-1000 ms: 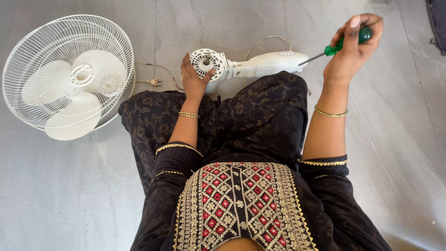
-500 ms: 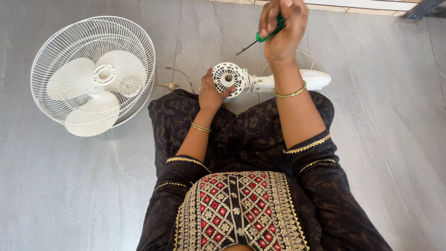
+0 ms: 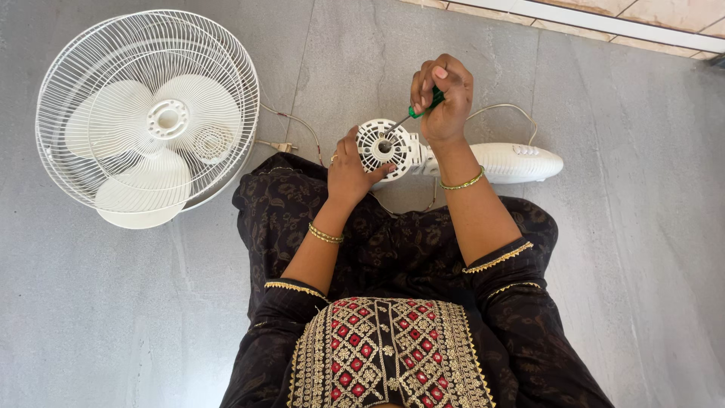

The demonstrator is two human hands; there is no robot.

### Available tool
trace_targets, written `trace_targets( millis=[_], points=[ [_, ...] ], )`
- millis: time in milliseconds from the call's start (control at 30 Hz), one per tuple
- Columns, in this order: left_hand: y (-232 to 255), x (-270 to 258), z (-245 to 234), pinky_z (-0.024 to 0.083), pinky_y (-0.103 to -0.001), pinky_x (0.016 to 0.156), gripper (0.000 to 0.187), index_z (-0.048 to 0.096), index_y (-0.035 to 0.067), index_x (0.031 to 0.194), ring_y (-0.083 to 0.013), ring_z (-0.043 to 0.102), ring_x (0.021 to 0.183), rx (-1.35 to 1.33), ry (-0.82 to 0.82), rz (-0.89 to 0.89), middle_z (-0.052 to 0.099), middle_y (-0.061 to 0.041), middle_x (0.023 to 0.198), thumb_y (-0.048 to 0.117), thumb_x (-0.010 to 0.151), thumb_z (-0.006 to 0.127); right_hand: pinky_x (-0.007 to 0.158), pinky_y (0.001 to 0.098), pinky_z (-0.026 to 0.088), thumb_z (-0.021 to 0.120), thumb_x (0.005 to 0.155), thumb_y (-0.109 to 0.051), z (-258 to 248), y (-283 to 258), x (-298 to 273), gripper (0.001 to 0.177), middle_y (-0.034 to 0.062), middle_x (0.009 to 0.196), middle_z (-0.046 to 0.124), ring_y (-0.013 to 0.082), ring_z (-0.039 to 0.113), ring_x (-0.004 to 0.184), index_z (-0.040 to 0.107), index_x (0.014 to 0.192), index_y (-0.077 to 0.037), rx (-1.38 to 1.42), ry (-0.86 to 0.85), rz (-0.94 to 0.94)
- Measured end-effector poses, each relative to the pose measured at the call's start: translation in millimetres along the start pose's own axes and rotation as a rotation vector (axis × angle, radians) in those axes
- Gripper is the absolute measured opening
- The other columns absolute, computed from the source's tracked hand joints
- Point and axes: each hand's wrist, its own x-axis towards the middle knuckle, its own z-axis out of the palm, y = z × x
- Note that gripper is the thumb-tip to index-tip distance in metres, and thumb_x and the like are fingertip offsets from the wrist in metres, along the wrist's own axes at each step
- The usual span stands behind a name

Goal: The person removes the front grill of a white electric fan and then uses a green screwdriver to loosen and remove screws from the fan's motor housing. The fan blades and grill remain separated on the floor.

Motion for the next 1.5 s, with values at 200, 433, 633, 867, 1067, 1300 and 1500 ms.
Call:
trace_targets(
  millis=[200,433,633,867,1067,1300,1500],
  points=[
    [-2,4,-15,0.051,-0.046,0.094,0.121,0.031,-0.002,0.151,-0.0384,0.057,0.121,-0.060,-0.119,0.004,0.049,-0.025,0.137,0.058,0.064,0.090,0.046,0.0290,0.035,0.058,0.099,-0.024,4,4,9,0.033,0.0065,0.061,0.044,0.0155,0.041,0.049,0.047,0.074,-0.005,-0.005,0.001,0.076],
    [-8,54,-62,0.043,-0.044,0.109,0.058,0.059,0.015,0.142,-0.0331,0.048,0.136,-0.307,-0.310,0.162,0.049,-0.013,0.149,0.027,0.088,0.077,0.045,0.0276,0.036,0.056,0.098,-0.021,3,5,7,0.031,0.0075,0.062,0.044,0.0150,0.041,0.050,0.047,0.074,-0.004,-0.007,-0.010,0.096],
    [6,94,-50,0.049,-0.038,0.109,0.027,0.073,0.012,0.123,-0.0223,0.060,0.127,-0.631,-0.315,0.170,0.066,-0.007,0.133,0.014,0.097,0.068,0.043,0.0266,0.036,0.055,0.099,-0.022,-1,8,6,0.032,0.0083,0.063,0.044,0.0159,0.041,0.050,0.047,0.075,-0.003,-0.018,-0.044,0.105],
    [-10,88,-27,0.053,-0.032,0.105,0.026,0.072,0.010,0.125,-0.0185,0.064,0.121,-0.812,-0.390,0.190,0.068,-0.005,0.128,0.015,0.100,0.066,0.042,0.0267,0.035,0.057,0.101,-0.024,-7,11,4,0.035,0.0076,0.062,0.043,0.0146,0.040,0.045,0.048,0.075,-0.002,0.014,-0.069,0.087],
    [-10,90,-17,0.056,-0.032,0.100,0.024,0.075,0.009,0.119,-0.0174,0.069,0.114,-0.827,-0.489,0.140,0.072,-0.005,0.122,0.014,0.097,0.067,0.041,0.0263,0.035,0.058,0.102,-0.027,-10,11,4,0.037,0.0078,0.061,0.042,0.0140,0.039,0.044,0.049,0.075,-0.004,-0.020,-0.079,0.084],
    [-11,90,-14,0.053,-0.034,0.106,0.022,0.075,0.005,0.118,-0.0184,0.062,0.128,-0.895,-0.537,0.223,0.073,-0.009,0.124,0.008,0.098,0.066,0.064,0.0267,0.042,0.054,0.109,-0.049,-6,3,3,0.048,0.0066,0.081,0.050,0.0144,0.049,0.071,0.055,0.097,-0.003,-0.301,-0.167,0.093],
    [-7,89,-15,0.060,-0.031,0.097,0.022,0.073,0.004,0.116,-0.0171,0.075,0.107,-0.905,-0.539,0.069,0.078,-0.008,0.109,0.004,0.096,0.066,0.071,0.0262,0.043,0.071,0.108,-0.045,8,-13,-1,0.048,0.0051,0.100,0.049,0.0146,0.045,0.080,0.052,0.110,0.000,-1.098,-0.051,-0.142]
  ],
)
